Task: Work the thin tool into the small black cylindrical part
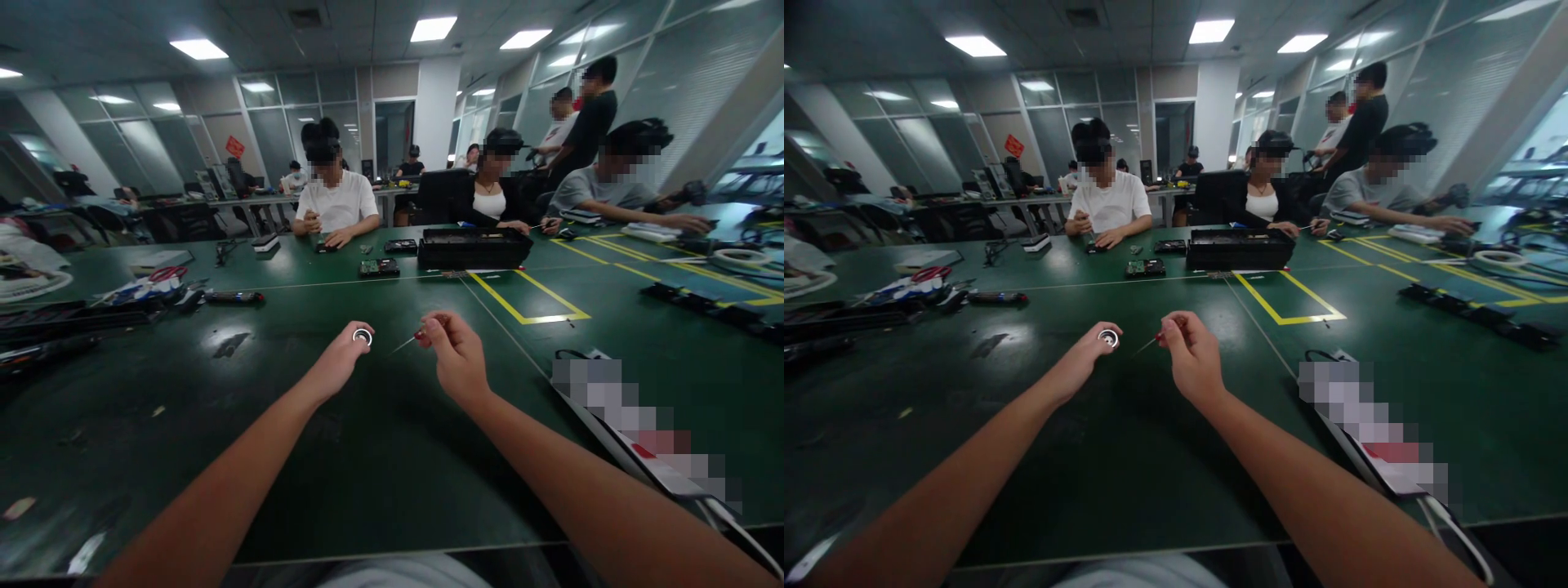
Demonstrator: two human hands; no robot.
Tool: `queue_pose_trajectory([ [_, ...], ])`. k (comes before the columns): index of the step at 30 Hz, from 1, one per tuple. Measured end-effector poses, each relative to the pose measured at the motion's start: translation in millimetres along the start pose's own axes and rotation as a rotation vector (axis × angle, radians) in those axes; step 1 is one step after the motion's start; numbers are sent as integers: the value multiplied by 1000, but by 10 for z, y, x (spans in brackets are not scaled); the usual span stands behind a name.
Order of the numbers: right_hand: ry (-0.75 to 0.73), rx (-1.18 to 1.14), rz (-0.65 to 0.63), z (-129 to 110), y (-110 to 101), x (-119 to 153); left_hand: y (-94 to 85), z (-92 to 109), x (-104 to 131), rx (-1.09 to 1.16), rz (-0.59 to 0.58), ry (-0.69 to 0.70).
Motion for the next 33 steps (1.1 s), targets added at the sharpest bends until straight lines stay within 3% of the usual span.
queue_pose_trajectory([
  [4, 9, -120, -37, 79, 71, 16, 111, -70, 22, -191, -29, -7],
  [9, 27, -18, -128, 154, 151, 10, 171, -135, 64, -250, -56, 102],
  [16, 22, 67, -141, 133, 131, -6, 160, -129, 86, -266, -42, 133],
  [24, -12, 479, -107, -67, 51, 2, 155, -143, 108, -291, -24, 165],
  [31, -124, 509, -390, -135, 151, 10, 97, -176, 84, -329, -21, 188],
  [33, -130, 542, -407, -130, 171, 8, 74, -159, 85, -342, -2, 200],
])
Point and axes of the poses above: each hand's wrist, its own x-axis away from the middle knuckle, its own y-axis out of the palm, z = x × y, the point moved 5 cm from there along -x, towards the middle knuckle, and after that the axes turned 10 degrees about -z, right-handed, at the moved point
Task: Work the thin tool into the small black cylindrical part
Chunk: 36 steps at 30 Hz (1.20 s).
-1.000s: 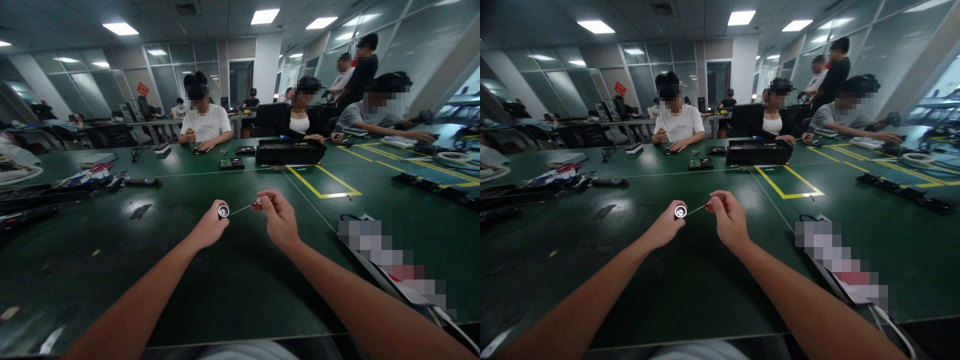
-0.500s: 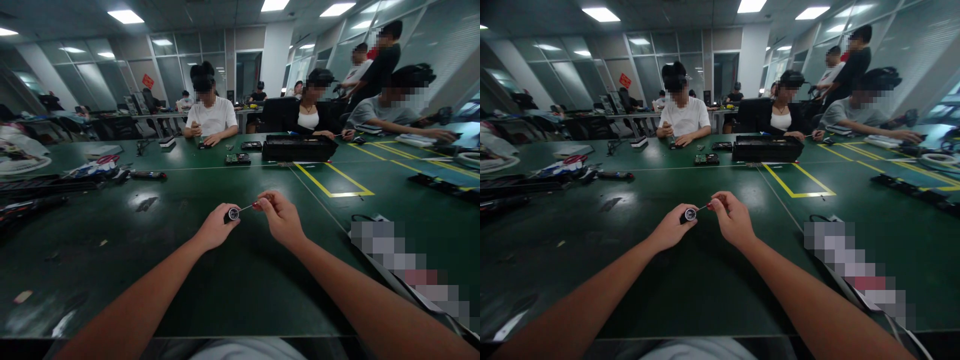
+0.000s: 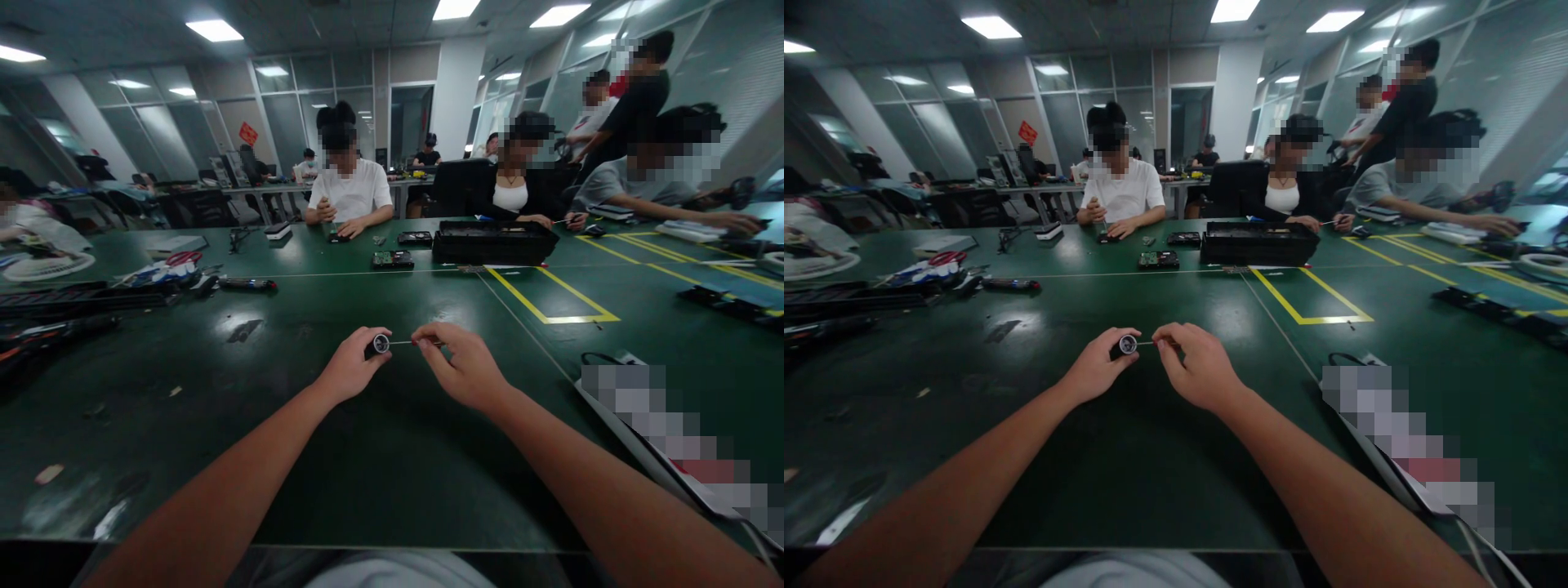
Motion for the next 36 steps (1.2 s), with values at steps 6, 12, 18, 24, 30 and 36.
queue_pose_trajectory([
  [6, 137, -12, 72, 83, 39, -24, 20, 26, -1, -31, -29, -9],
  [12, 99, -95, 51, 64, 62, 2, 59, 3, -8, -65, -59, 27],
  [18, 136, -97, 42, 78, 26, -11, 53, 31, -9, -103, -62, 23],
  [24, 116, -99, 40, 73, 42, 1, 87, 47, -17, -125, -74, 40],
  [30, 144, -148, 9, 99, 42, -8, 94, 22, -18, -120, -77, 18],
  [36, 121, -255, 48, 92, 54, -4, 74, 18, -23, -114, -43, 20],
])
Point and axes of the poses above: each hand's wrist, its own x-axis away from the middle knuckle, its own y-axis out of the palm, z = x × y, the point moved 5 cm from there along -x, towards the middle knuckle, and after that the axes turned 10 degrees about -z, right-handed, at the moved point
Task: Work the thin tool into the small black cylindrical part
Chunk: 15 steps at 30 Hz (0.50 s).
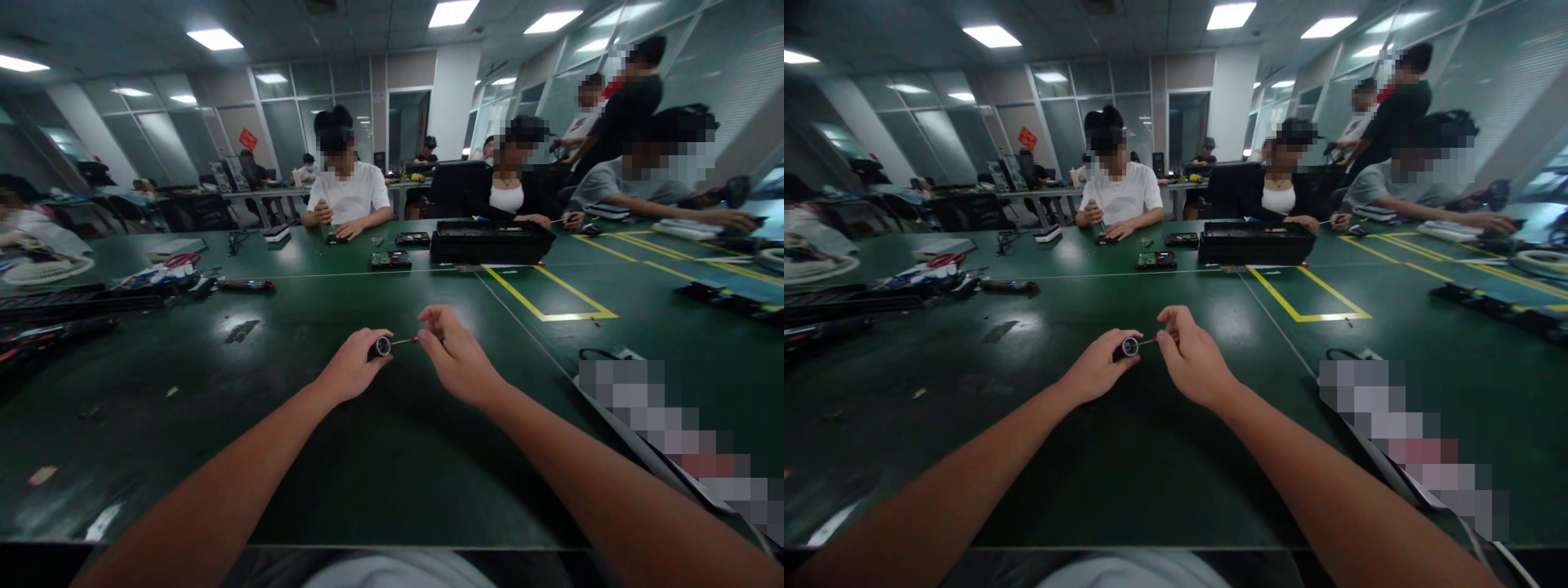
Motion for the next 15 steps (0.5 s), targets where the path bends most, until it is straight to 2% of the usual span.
queue_pose_trajectory([
  [4, 65, -210, 62, 74, 19, -32, -25, 3, 8, 22, 19, -40],
  [8, 271, -701, 218, 342, 57, -77, -54, 78, 13, -1, 31, 4],
  [10, 339, -856, 302, 471, 76, -82, -66, 84, 13, -8, 36, 5],
  [12, 314, -849, 363, 528, 60, -83, -62, 59, 11, -3, 25, -20],
  [15, 230, -738, 346, 497, 47, -77, -48, 36, 12, -1, 7, -24],
])
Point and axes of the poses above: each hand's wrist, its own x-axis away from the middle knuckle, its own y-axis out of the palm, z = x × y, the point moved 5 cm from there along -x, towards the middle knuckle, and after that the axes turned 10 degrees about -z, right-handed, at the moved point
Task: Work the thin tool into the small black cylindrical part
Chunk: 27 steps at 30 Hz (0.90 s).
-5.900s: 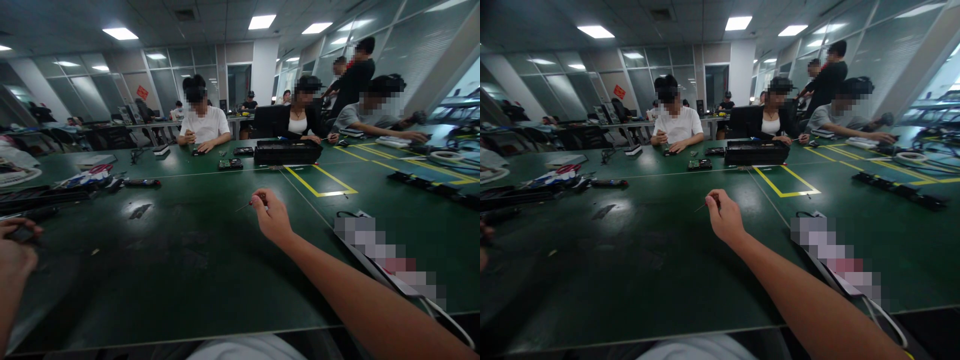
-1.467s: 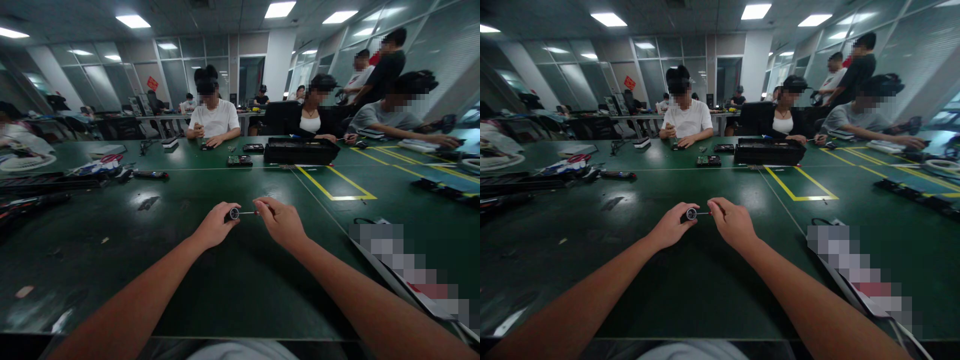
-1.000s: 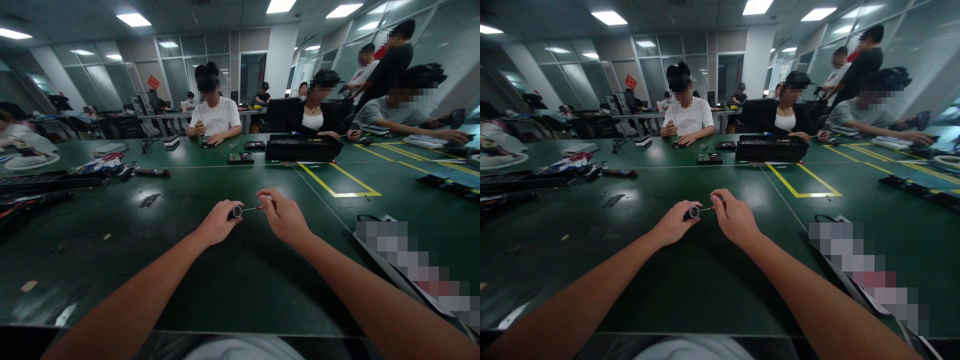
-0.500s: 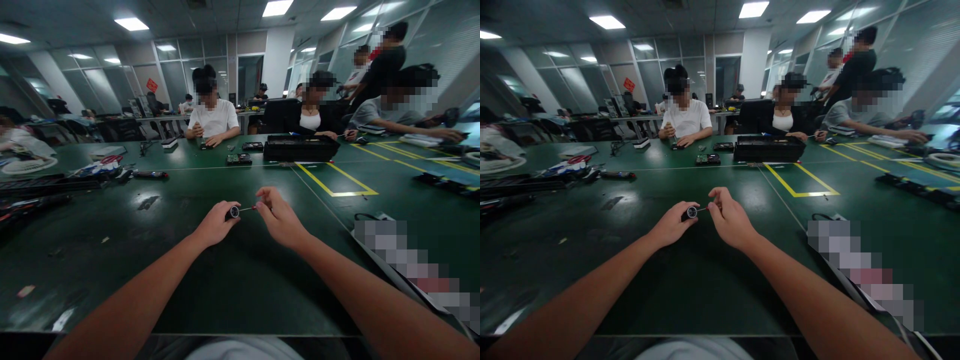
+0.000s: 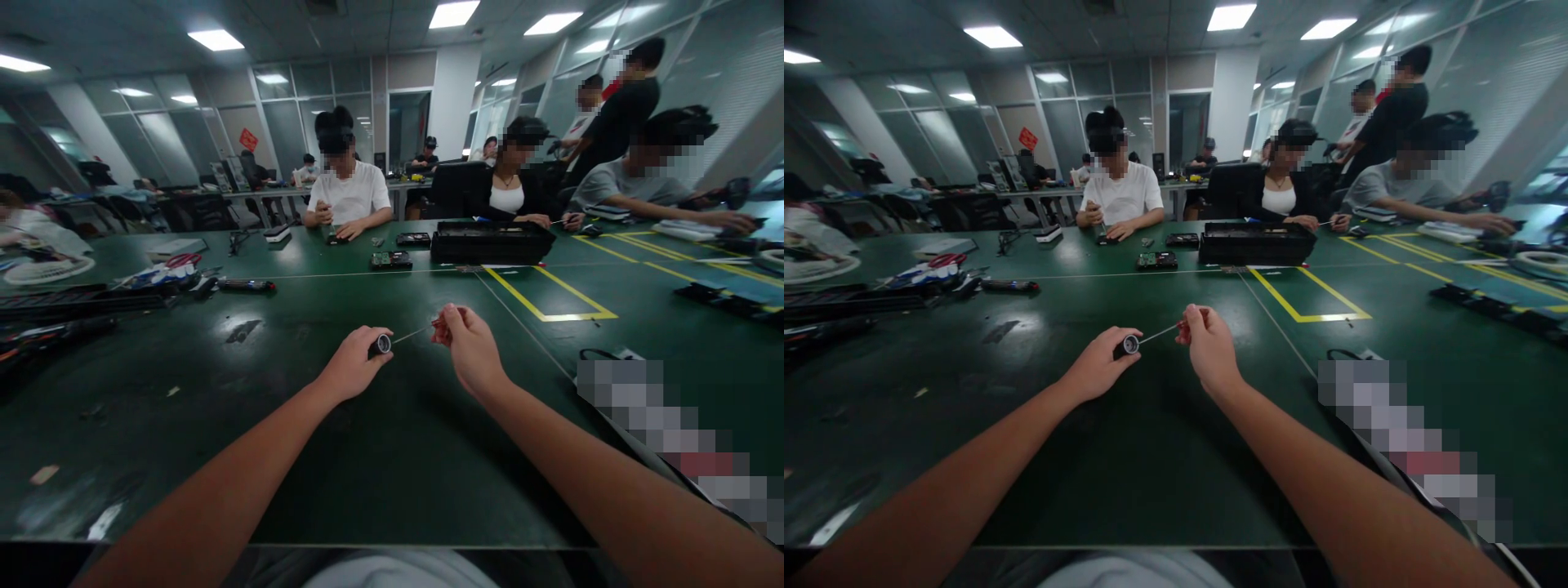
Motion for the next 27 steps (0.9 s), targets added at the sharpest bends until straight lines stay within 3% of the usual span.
queue_pose_trajectory([
  [4, -103, 167, -101, -102, 84, 64, 14, 22, 1, -12, -5, 20],
  [12, -172, 448, -157, -258, 157, 136, 10, 80, 4, -10, -8, 25],
  [18, -222, 838, -72, -390, 112, 173, 8, 79, 16, -1, 17, 22],
  [20, -248, 860, -81, -409, 121, 180, 13, 71, 20, -9, 12, 25],
  [27, -344, 770, -342, -395, 230, 225, 17, 63, 13, -43, -17, 22],
])
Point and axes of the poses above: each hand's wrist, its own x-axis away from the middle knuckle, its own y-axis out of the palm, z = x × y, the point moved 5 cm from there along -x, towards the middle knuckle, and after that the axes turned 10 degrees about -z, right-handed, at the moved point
